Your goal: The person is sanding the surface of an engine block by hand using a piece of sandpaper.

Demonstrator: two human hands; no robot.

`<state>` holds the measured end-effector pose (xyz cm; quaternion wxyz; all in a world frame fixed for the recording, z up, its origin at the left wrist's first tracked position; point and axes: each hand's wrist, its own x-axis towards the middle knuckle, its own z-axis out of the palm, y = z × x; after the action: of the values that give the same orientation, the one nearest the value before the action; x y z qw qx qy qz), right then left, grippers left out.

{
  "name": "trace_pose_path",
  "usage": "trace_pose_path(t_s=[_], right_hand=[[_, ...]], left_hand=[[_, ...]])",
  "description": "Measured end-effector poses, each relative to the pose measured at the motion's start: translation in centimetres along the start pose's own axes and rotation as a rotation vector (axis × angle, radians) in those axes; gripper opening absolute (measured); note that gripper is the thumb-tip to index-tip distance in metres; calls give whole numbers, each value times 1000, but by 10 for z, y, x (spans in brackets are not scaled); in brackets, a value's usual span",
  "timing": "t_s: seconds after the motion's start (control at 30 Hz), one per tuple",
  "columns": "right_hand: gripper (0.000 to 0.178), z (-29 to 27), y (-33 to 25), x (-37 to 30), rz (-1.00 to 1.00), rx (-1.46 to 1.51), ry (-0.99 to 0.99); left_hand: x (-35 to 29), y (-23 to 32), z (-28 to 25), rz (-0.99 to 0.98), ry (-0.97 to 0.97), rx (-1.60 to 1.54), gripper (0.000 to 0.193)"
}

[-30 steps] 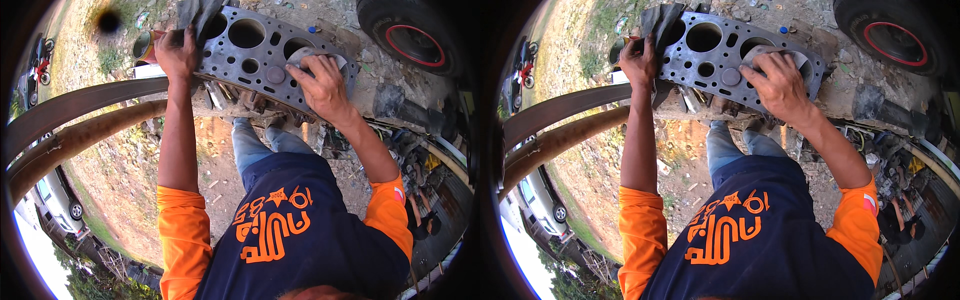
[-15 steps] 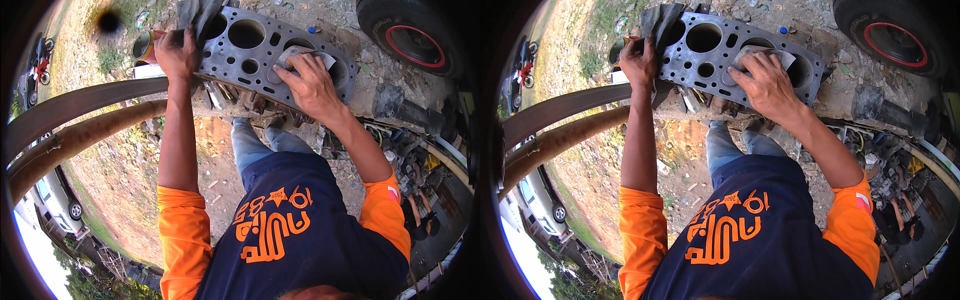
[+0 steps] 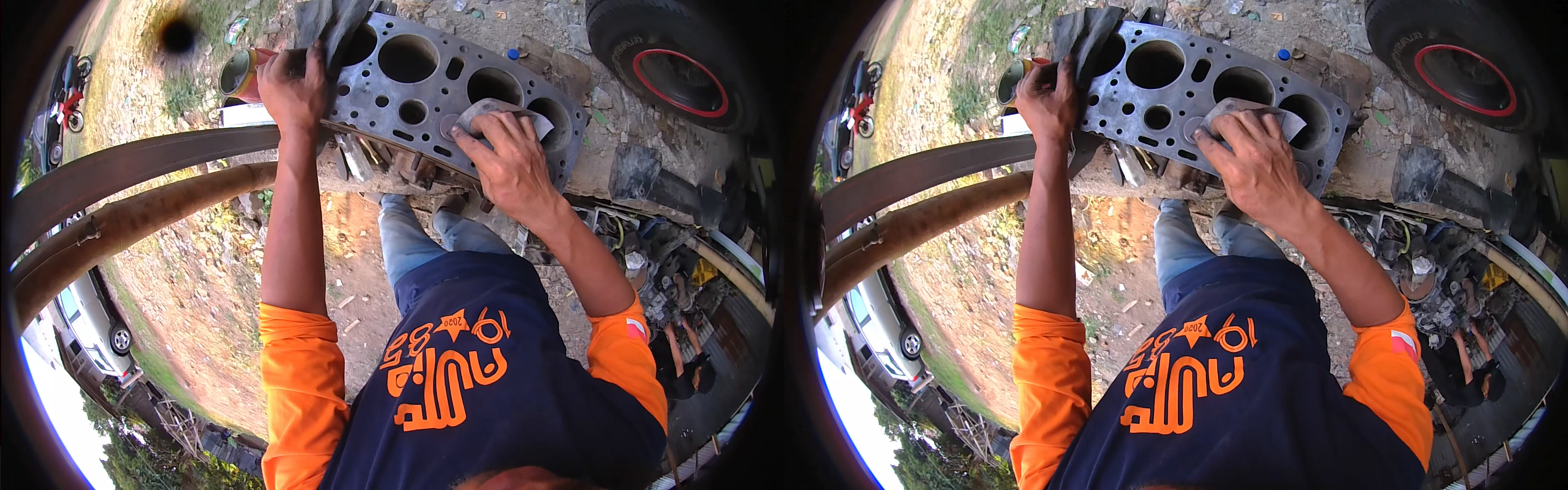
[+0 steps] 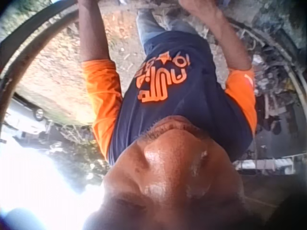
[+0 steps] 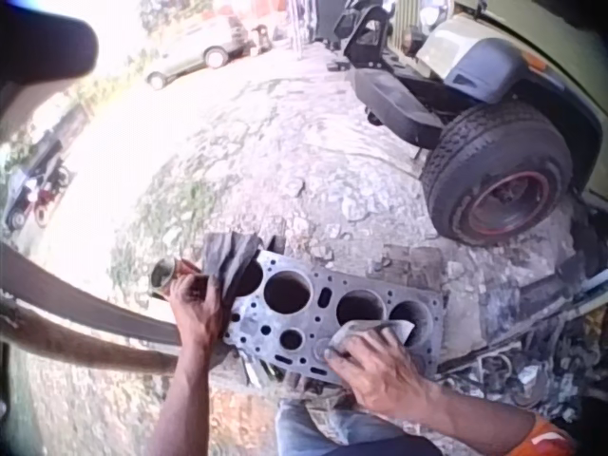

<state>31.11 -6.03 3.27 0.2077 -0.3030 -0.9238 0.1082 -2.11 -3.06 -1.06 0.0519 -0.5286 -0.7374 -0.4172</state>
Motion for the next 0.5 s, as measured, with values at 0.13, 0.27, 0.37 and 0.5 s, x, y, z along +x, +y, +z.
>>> trace_pose_path(t_s=[0.13,0.27,0.37,0.5], right_hand=[[33,4,0,12,-15,-47,-9],[31,3,-4,-3,-39,-54,-2],[31,5,-5,2,-33,-67,2],[30,3,-10,8,-41,-101,-22]], left_hand=[[2,2,0,28,-3,50,40],[1,-5,0,45,38,27,41],[2,-2,1,11,-16,13,41],[0,1,1,43,32,57,39]])
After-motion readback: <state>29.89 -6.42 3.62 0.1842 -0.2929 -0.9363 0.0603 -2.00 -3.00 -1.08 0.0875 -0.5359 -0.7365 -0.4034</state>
